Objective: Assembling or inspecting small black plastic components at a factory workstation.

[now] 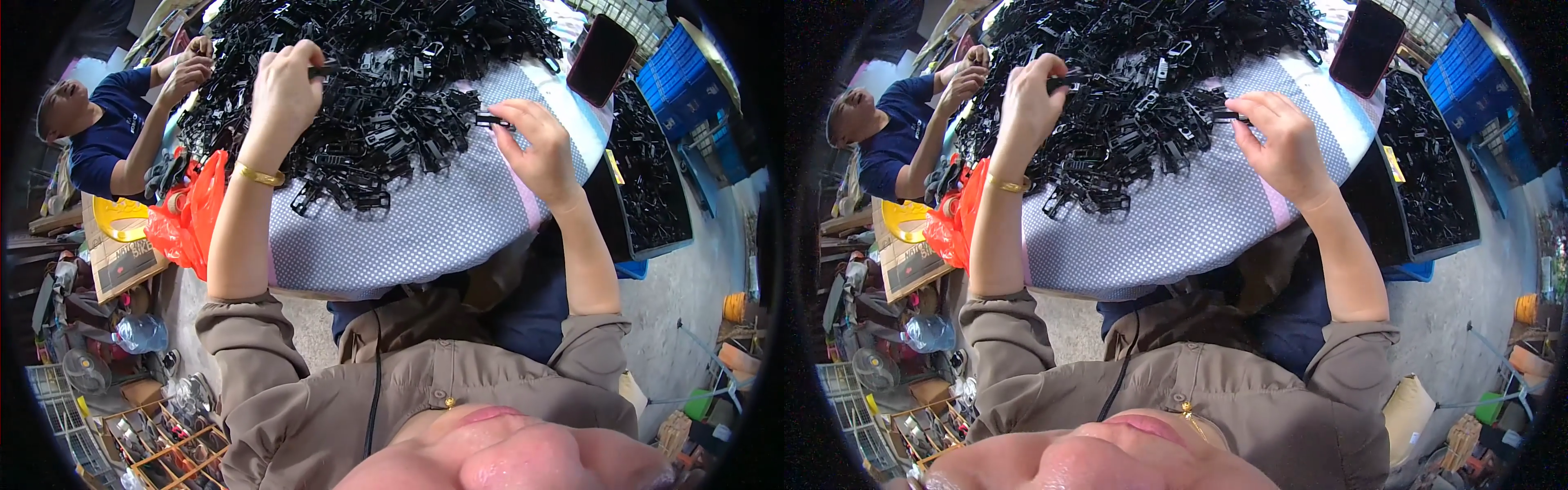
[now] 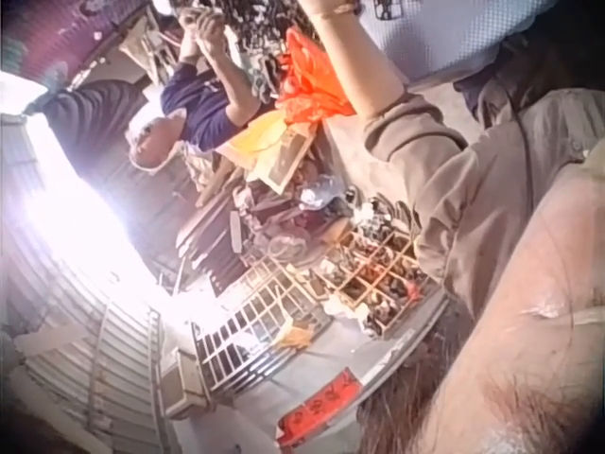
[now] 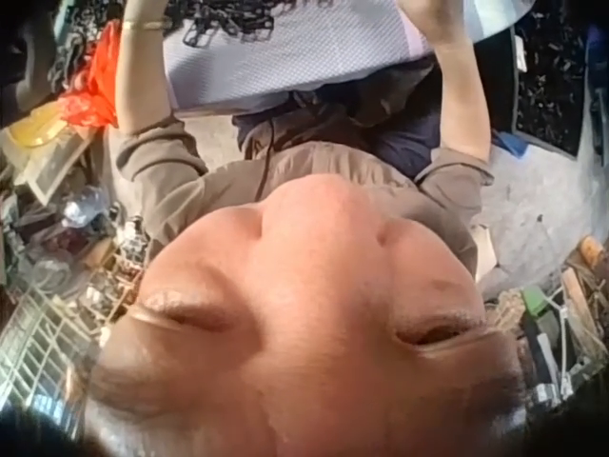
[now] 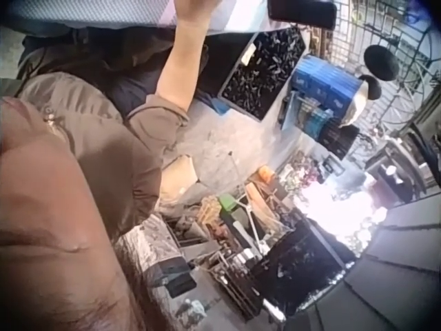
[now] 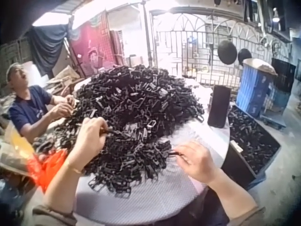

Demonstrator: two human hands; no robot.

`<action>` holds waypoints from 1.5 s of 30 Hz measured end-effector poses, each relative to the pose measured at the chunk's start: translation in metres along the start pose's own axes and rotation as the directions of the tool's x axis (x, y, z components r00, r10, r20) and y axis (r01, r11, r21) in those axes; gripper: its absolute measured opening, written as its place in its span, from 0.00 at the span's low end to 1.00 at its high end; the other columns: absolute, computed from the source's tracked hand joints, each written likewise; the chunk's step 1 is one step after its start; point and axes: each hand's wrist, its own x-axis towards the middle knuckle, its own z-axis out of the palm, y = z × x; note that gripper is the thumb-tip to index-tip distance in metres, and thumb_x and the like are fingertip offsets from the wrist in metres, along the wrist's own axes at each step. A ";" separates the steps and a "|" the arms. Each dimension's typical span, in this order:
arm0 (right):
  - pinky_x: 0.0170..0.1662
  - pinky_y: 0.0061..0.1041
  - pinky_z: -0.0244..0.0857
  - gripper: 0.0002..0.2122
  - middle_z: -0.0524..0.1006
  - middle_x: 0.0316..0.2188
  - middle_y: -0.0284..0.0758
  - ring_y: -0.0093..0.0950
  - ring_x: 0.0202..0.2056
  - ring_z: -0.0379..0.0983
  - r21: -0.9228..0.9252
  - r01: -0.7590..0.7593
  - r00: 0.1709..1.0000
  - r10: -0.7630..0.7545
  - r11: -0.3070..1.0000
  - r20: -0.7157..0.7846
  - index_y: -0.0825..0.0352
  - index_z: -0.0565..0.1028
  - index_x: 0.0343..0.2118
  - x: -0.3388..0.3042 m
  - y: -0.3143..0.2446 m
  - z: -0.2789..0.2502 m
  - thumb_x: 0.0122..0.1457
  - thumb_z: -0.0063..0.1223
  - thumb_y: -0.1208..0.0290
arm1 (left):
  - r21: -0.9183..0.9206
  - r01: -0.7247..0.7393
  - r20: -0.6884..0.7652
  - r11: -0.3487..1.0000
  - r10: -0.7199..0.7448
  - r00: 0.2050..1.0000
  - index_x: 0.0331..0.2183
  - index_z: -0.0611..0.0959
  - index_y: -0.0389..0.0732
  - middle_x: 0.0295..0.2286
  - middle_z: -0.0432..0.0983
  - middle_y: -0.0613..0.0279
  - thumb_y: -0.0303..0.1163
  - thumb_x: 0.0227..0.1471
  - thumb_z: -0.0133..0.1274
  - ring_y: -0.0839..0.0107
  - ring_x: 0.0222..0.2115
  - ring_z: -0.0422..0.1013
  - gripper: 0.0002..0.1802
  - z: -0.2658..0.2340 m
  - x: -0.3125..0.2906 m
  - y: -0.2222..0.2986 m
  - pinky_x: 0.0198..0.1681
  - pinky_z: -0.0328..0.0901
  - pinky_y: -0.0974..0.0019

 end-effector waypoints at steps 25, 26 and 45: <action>0.34 0.16 0.66 0.10 0.74 0.31 0.35 0.20 0.31 0.71 0.556 -0.380 0.925 0.311 0.739 0.218 0.72 0.75 0.37 -0.002 -0.040 -0.006 0.50 0.54 0.80 | -0.890 0.160 0.206 0.427 0.063 0.977 0.39 0.71 0.37 0.27 0.70 0.66 0.13 0.40 0.53 0.79 0.28 0.69 0.20 0.016 -0.039 0.107 0.35 0.66 0.77; 0.32 0.17 0.66 0.10 0.74 0.31 0.36 0.22 0.30 0.71 0.520 -0.340 0.940 0.285 0.784 0.185 0.72 0.75 0.36 -0.003 -0.041 -0.005 0.49 0.55 0.80 | -0.899 0.300 0.315 0.318 -0.002 0.949 0.39 0.70 0.36 0.29 0.71 0.63 0.13 0.41 0.52 0.78 0.28 0.70 0.20 0.018 -0.041 0.106 0.34 0.66 0.77; 0.32 0.25 0.67 0.10 0.74 0.29 0.36 0.32 0.31 0.71 -0.077 0.094 0.996 -0.093 0.993 0.013 0.70 0.76 0.31 -0.003 -0.051 0.000 0.42 0.58 0.79 | -0.556 0.725 0.701 -0.406 0.240 0.672 0.50 0.65 0.33 0.41 0.69 0.52 0.33 0.57 0.40 0.64 0.42 0.69 0.21 0.021 -0.047 0.104 0.48 0.65 0.63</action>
